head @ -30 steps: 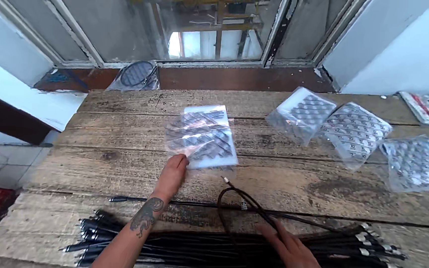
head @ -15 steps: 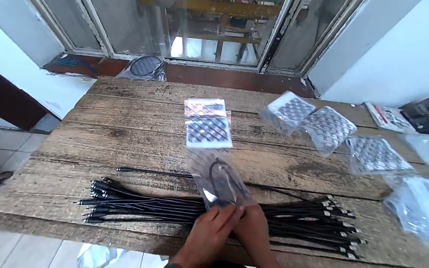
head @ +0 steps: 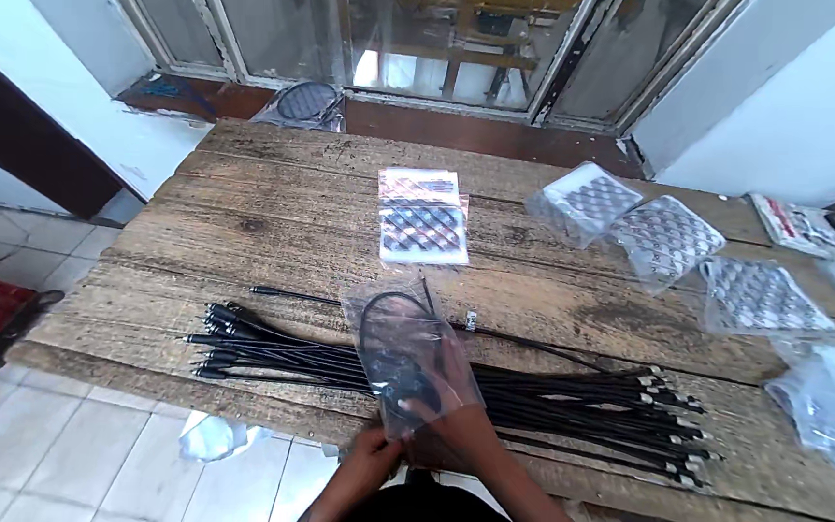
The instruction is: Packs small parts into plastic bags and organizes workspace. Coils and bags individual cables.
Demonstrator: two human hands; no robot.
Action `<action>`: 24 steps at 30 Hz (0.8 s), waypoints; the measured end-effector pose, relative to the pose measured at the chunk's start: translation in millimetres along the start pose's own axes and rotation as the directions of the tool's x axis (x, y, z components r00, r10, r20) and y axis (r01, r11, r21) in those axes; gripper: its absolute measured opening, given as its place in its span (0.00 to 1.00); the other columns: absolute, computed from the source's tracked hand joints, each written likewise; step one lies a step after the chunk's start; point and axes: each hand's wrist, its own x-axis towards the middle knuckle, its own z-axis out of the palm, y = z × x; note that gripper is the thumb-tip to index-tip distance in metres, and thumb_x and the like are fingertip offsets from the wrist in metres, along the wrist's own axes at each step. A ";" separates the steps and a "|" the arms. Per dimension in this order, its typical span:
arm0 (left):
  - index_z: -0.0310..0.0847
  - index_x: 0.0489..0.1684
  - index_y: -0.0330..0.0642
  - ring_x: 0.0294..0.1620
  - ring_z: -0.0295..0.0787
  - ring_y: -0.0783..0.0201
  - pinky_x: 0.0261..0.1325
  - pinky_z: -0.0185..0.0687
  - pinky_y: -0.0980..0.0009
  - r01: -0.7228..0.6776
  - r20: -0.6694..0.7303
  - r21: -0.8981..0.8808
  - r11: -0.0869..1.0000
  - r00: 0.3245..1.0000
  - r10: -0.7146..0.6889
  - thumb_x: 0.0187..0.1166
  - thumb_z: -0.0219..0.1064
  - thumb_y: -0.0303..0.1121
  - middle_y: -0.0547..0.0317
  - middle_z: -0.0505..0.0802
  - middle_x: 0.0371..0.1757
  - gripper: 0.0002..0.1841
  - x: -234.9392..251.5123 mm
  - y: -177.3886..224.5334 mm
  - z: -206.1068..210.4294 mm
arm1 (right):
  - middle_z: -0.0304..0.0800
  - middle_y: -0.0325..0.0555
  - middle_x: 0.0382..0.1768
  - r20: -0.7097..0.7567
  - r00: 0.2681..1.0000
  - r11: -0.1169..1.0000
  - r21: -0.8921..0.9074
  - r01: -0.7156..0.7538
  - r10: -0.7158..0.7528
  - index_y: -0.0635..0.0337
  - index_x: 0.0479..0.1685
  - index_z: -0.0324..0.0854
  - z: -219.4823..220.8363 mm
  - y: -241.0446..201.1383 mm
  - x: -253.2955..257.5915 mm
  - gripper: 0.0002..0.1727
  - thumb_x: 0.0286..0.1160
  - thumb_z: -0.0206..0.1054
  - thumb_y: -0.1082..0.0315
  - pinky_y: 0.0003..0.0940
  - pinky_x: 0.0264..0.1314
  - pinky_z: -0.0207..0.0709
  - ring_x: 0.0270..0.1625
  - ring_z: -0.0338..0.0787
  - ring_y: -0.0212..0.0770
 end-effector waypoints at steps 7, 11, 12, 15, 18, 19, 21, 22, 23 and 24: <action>0.89 0.32 0.41 0.19 0.74 0.82 0.27 0.72 0.81 -0.045 -0.049 0.005 0.999 0.998 0.045 0.88 0.55 0.37 0.74 0.88 0.23 0.18 -9.4 -3.6 -3.0 | 0.95 0.51 0.47 -0.146 0.853 0.827 -0.369 0.423 -0.501 0.50 0.44 0.92 9.8 16.8 -16.0 0.06 0.73 0.71 0.66 0.57 0.67 0.82 0.57 0.93 0.56; 0.90 0.38 0.40 0.23 0.81 0.79 0.32 0.79 0.77 -0.086 -0.003 0.060 0.994 0.996 0.086 0.90 0.55 0.43 0.70 0.90 0.27 0.20 -20.1 1.2 -8.3 | 0.95 0.56 0.49 -0.182 0.898 0.883 -0.338 0.325 -0.400 0.56 0.45 0.93 15.8 -8.4 -5.6 0.08 0.74 0.70 0.68 0.57 0.66 0.83 0.59 0.93 0.59; 0.90 0.44 0.39 0.28 0.85 0.76 0.37 0.84 0.74 -0.083 0.015 0.047 0.995 0.996 0.083 0.89 0.58 0.43 0.67 0.92 0.31 0.18 -24.4 -0.1 -16.7 | 0.94 0.58 0.54 -0.152 0.915 0.906 -0.269 0.325 -0.373 0.56 0.49 0.93 14.0 -8.9 -9.6 0.13 0.68 0.69 0.76 0.59 0.69 0.82 0.63 0.91 0.61; 0.73 0.75 0.34 0.58 0.92 0.60 0.66 0.88 0.59 0.021 0.071 -0.240 0.971 0.997 -0.004 0.83 0.66 0.44 0.54 0.93 0.59 0.28 -28.9 3.2 -40.9 | 0.95 0.50 0.57 -0.150 0.904 0.915 -0.125 0.385 -0.401 0.52 0.51 0.93 -10.6 1.4 -35.3 0.17 0.70 0.64 0.78 0.48 0.64 0.87 0.61 0.93 0.52; 0.79 0.56 0.33 0.44 0.95 0.63 0.53 0.92 0.65 0.053 -0.212 -0.505 0.862 0.960 -0.183 0.90 0.58 0.37 0.54 0.96 0.43 0.14 -1.7 24.4 -26.3 | 0.94 0.42 0.29 -0.349 0.899 0.965 -0.093 0.247 -0.264 0.55 0.25 0.88 -52.3 14.3 -46.5 0.11 0.68 0.60 0.69 0.42 0.34 0.87 0.32 0.93 0.41; 0.81 0.45 0.33 0.35 0.94 0.65 0.43 0.92 0.67 0.035 -0.304 -0.526 0.850 0.926 -0.226 0.89 0.61 0.34 0.55 0.95 0.34 0.11 7.3 30.6 -21.1 | 0.93 0.44 0.27 -0.366 0.923 0.993 -0.045 0.111 -0.120 0.60 0.27 0.88 -64.6 19.4 -36.8 0.12 0.69 0.59 0.70 0.44 0.31 0.86 0.29 0.92 0.42; 0.81 0.35 0.35 0.26 0.88 0.69 0.35 0.87 0.72 -0.003 -0.382 -0.503 0.864 0.898 -0.219 0.86 0.63 0.29 0.59 0.91 0.27 0.08 10.8 38.8 -18.9 | 0.95 0.45 0.33 -0.176 0.952 0.960 0.173 -0.220 0.250 0.65 0.45 0.88 -80.8 29.1 -4.3 0.15 0.83 0.58 0.63 0.47 0.39 0.90 0.33 0.95 0.42; 0.81 0.36 0.35 0.29 0.89 0.69 0.38 0.88 0.72 -0.013 -0.386 -0.478 0.878 0.901 -0.197 0.84 0.64 0.28 0.59 0.92 0.28 0.07 7.4 41.1 -22.3 | 0.96 0.47 0.37 0.037 0.923 0.878 0.295 -0.376 0.383 0.65 0.55 0.86 -84.4 30.6 14.3 0.19 0.88 0.59 0.57 0.47 0.45 0.91 0.37 0.96 0.43; 0.82 0.41 0.34 0.34 0.92 0.67 0.44 0.91 0.69 -0.017 -0.390 -0.447 0.894 0.903 -0.178 0.82 0.66 0.27 0.57 0.94 0.32 0.04 2.7 41.8 -26.5 | 0.95 0.50 0.41 0.252 0.870 0.794 0.359 -0.490 0.423 0.66 0.59 0.84 -82.3 31.4 29.1 0.22 0.87 0.62 0.53 0.47 0.50 0.90 0.41 0.95 0.44; 0.81 0.52 0.31 0.41 0.95 0.64 0.50 0.93 0.66 -0.012 -0.387 -0.410 0.912 0.908 -0.162 0.80 0.68 0.26 0.53 0.95 0.39 0.09 -2.1 40.6 -30.4 | 0.93 0.52 0.44 0.416 0.821 0.748 0.375 -0.547 0.392 0.66 0.62 0.83 -75.4 31.7 36.9 0.23 0.85 0.65 0.54 0.47 0.55 0.88 0.45 0.94 0.45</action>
